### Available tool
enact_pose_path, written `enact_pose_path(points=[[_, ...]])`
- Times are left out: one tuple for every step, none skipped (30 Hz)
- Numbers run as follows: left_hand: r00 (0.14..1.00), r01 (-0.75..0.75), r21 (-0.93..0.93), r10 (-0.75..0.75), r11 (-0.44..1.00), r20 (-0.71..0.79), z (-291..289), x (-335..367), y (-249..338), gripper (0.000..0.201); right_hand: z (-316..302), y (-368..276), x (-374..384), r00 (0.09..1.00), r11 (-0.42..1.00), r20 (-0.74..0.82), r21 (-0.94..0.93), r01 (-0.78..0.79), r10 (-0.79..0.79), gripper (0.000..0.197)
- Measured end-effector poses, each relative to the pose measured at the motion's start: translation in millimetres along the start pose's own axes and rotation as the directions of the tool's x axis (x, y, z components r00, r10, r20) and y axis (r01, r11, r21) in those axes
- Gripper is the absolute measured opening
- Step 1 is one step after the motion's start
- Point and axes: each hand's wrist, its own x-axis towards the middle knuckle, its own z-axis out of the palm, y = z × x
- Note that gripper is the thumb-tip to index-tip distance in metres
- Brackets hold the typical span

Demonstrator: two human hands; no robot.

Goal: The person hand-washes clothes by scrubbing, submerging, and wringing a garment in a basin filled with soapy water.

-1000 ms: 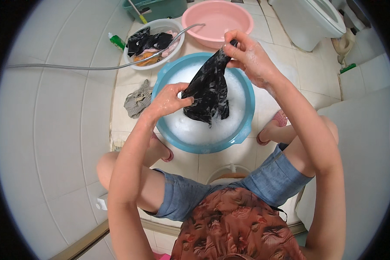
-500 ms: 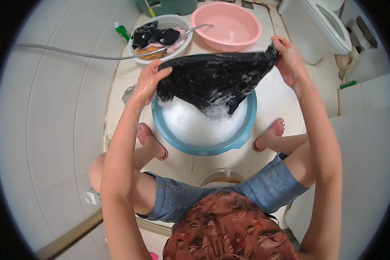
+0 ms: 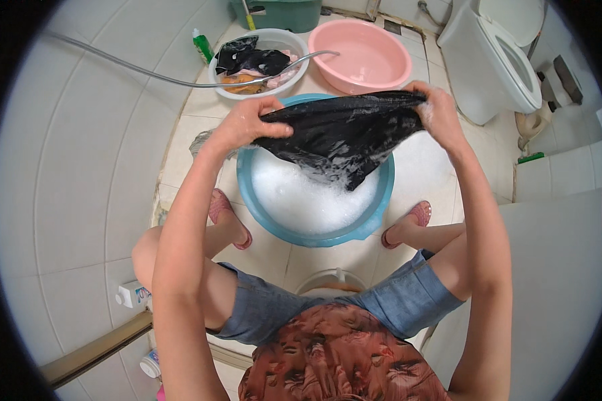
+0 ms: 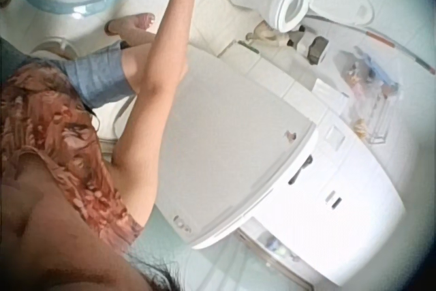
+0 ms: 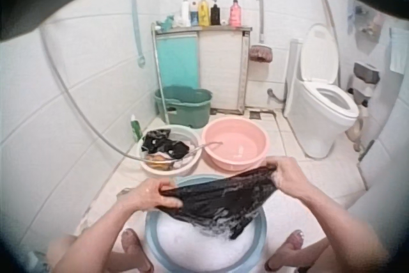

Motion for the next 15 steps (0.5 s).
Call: enact_pose_path(points=[[0.998, -0.049, 0.239, 0.041, 0.970, 0.040, -1, 0, -8, 0.024, -1, 0, 3, 0.998, 0.995, 0.008, 0.072, -0.063, 0.063, 0.023], [0.998, -0.054, 0.239, 0.044, 0.970, 0.045, 1, 2, -7, 0.024, -3, 0, 5, 0.992, 0.982, 0.016, 0.139, -0.128, 0.127, 0.025], [0.999, 0.020, 0.449, -0.036, 0.893, 0.028, 3, 5, -6, 0.025, -5, 0, 6, 0.991, 0.982, 0.012, 0.136, -0.131, 0.131, 0.025], [0.994, 0.089, 0.635, -0.109, 0.767, -0.008, 4, 7, -5, 0.025, -7, -1, 8, 0.990, 0.955, -0.015, 0.267, -0.132, 0.141, 0.026], [0.991, 0.096, 0.544, -0.030, 0.833, -0.130, 3, 7, -7, 0.025, -8, -7, 10, 0.988, 0.909, -0.035, 0.398, -0.122, 0.149, 0.027], [0.991, 0.098, 0.546, -0.030, 0.832, -0.133, -1, 10, -8, 0.025, -9, -14, 11, 0.989, 0.908, -0.036, 0.400, -0.120, 0.146, 0.027], [0.971, 0.028, 0.277, 0.039, 0.960, -0.235, -7, 14, -8, 0.023, -11, -22, 13, 0.985, 0.812, -0.091, 0.580, -0.069, 0.148, 0.028], [0.936, -0.086, -0.012, 0.077, 0.996, -0.342, -8, 17, -2, 0.022, -18, -28, 14, 0.975, 0.687, -0.146, 0.727, -0.009, 0.168, 0.029], [0.926, -0.138, -0.245, 0.037, 0.960, -0.376, -8, 14, 15, 0.019, -27, -34, 12, 0.985, 0.648, -0.119, 0.761, 0.009, 0.126, 0.032], [0.917, -0.191, -0.461, -0.011, 0.867, -0.399, -8, 12, 32, 0.017, -33, -38, 10, 0.980, 0.607, -0.142, 0.794, 0.030, 0.137, 0.036], [0.895, -0.258, -0.549, -0.018, 0.795, -0.446, -5, 6, 54, 0.014, -41, -36, 7, 0.979, 0.503, -0.185, 0.857, 0.115, 0.091, 0.037], [0.896, -0.257, -0.552, -0.018, 0.793, -0.444, -3, 2, 68, 0.014, -45, -37, 5, 0.972, 0.389, -0.228, 0.901, 0.190, 0.053, 0.038], [0.889, -0.334, -0.562, 0.055, 0.757, -0.455, -2, 0, 78, 0.015, -47, -39, 0, 0.910, 0.345, -0.295, 0.920, 0.187, 0.291, 0.039], [0.875, -0.412, -0.569, 0.133, 0.711, -0.466, 0, -2, 87, 0.015, -60, -27, -1, 0.944, 0.268, -0.229, 0.950, 0.162, 0.238, 0.039], [0.882, -0.416, -0.543, 0.179, 0.729, -0.435, -3, -1, 83, 0.020, -51, -47, 0, 0.926, 0.373, -0.220, 0.923, 0.096, 0.306, 0.039]])
